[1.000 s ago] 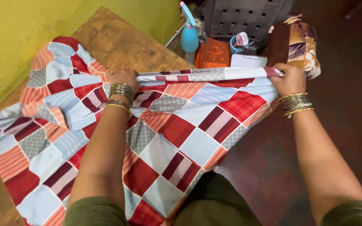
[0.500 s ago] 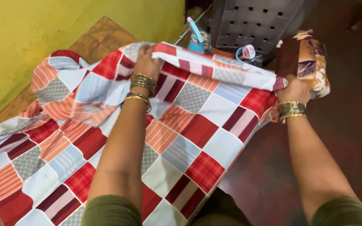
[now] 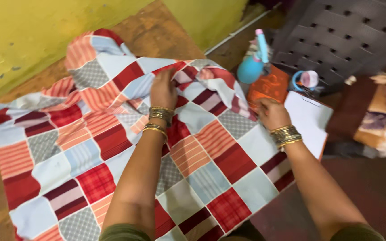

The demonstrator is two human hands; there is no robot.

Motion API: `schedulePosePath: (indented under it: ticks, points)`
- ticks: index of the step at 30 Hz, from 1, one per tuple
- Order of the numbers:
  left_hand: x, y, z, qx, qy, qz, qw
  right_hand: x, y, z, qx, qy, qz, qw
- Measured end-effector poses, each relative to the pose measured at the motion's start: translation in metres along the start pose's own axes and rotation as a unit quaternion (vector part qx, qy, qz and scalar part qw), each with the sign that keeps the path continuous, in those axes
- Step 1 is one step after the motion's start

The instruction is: The person scrubs a wooden table surface with a small abrasive pad, then sprays it with a blue spray bottle and wipes it. They then unfold a patterned cloth and spread it over the table as a cover.

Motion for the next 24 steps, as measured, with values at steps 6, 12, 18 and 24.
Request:
schedulePosePath:
  ticks: [6, 12, 18, 24]
  points:
    - [-0.106, -0.112, 0.048, -0.265, 0.294, -0.180, 0.900, 0.035, -0.142, -0.037, -0.223, 0.001, -0.152, 0.963]
    - [-0.076, -0.255, 0.093, -0.446, 0.346, 0.194, 0.802, 0.102, -0.205, -0.057, -0.319, -0.088, -0.143, 0.933]
    - [0.018, -0.255, 0.008, -0.435, 0.007, 0.469, 0.769, 0.155, -0.219, -0.117, -0.369, -0.102, 0.006, 0.924]
    - [-0.009, -0.180, -0.144, -0.335, -0.022, 0.537, 0.774, 0.168, -0.197, -0.248, -0.260, -0.027, 0.033, 0.965]
Point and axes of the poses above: each hand's wrist, its own z-axis away from the middle knuckle, its own x-axis out of the palm, y = z × x, the point moved 9 cm from there along -z, towards the middle knuckle, and after that the axes turned 2 degrees about -z, right-handed, at the moved point
